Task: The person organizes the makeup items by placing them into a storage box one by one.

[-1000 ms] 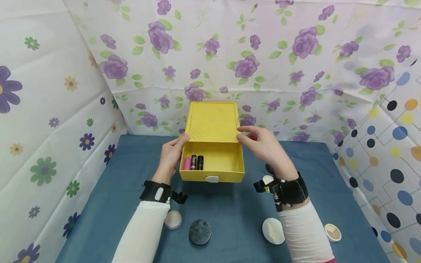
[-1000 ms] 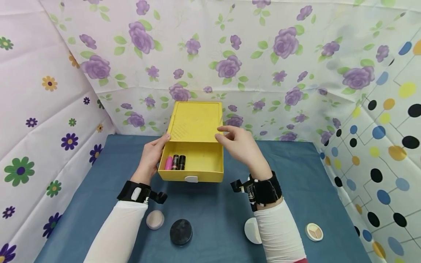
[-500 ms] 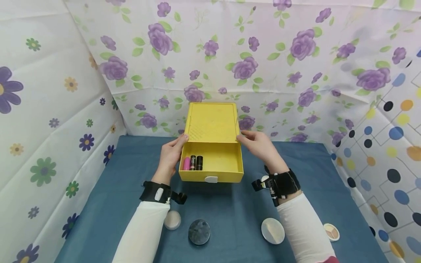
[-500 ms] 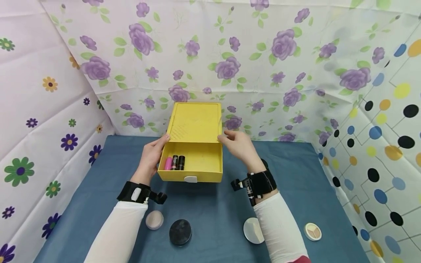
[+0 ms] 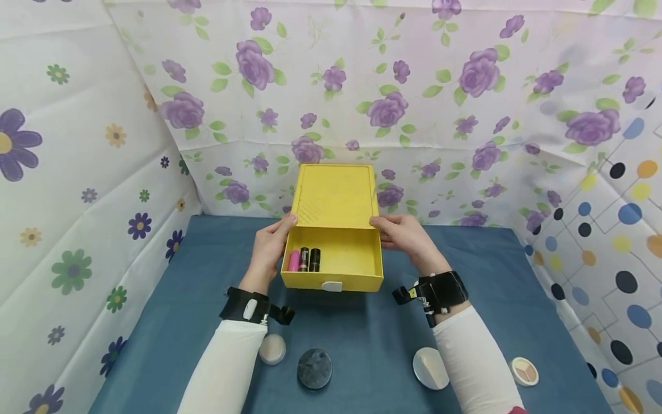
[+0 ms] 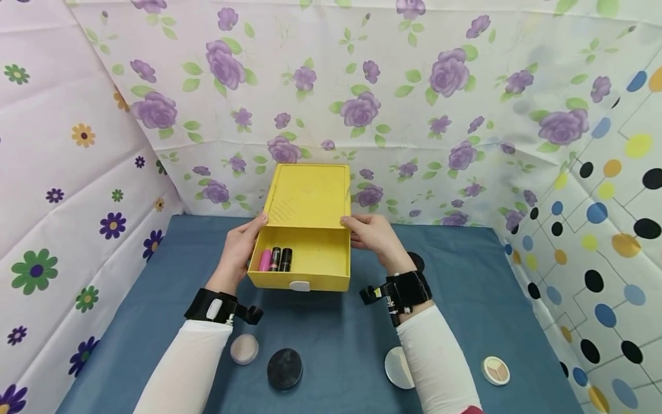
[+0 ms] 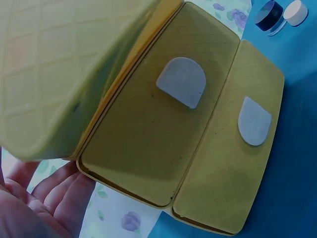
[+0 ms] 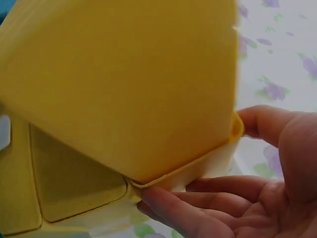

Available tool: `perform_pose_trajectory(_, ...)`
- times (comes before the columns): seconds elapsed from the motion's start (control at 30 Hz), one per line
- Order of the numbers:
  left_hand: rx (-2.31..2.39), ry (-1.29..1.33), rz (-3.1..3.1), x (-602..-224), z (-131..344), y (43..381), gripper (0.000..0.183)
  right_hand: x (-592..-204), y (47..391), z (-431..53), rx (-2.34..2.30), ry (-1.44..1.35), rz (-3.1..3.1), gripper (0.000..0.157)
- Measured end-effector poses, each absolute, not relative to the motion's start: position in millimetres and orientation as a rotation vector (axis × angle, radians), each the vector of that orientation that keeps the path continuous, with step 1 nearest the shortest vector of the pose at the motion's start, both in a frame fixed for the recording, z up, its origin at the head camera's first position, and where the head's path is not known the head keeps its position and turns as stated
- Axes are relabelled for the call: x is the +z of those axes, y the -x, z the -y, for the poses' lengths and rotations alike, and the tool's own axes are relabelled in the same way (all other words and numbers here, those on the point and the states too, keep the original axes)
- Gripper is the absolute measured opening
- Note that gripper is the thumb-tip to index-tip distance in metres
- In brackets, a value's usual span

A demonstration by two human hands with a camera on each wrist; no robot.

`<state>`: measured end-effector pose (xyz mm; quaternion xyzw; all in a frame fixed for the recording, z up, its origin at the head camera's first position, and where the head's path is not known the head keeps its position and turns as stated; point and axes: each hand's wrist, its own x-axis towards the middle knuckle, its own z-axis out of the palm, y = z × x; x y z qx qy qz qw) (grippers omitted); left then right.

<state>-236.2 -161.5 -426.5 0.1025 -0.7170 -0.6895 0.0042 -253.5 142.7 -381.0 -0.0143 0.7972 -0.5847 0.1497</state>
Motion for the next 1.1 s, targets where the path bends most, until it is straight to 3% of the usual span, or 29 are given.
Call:
perform_pose_trajectory(0.7,-2.137,-0.251,2.338,-416,165,237,0.079,-390,252,-144,-1.728,-0.083,-2.313,0.083)
perform_pose_trajectory(1.1,-1.842,0.052,2.695,-410,235,207,0.064,-395,253,-144,-1.774,-0.130,-2.276,0.089)
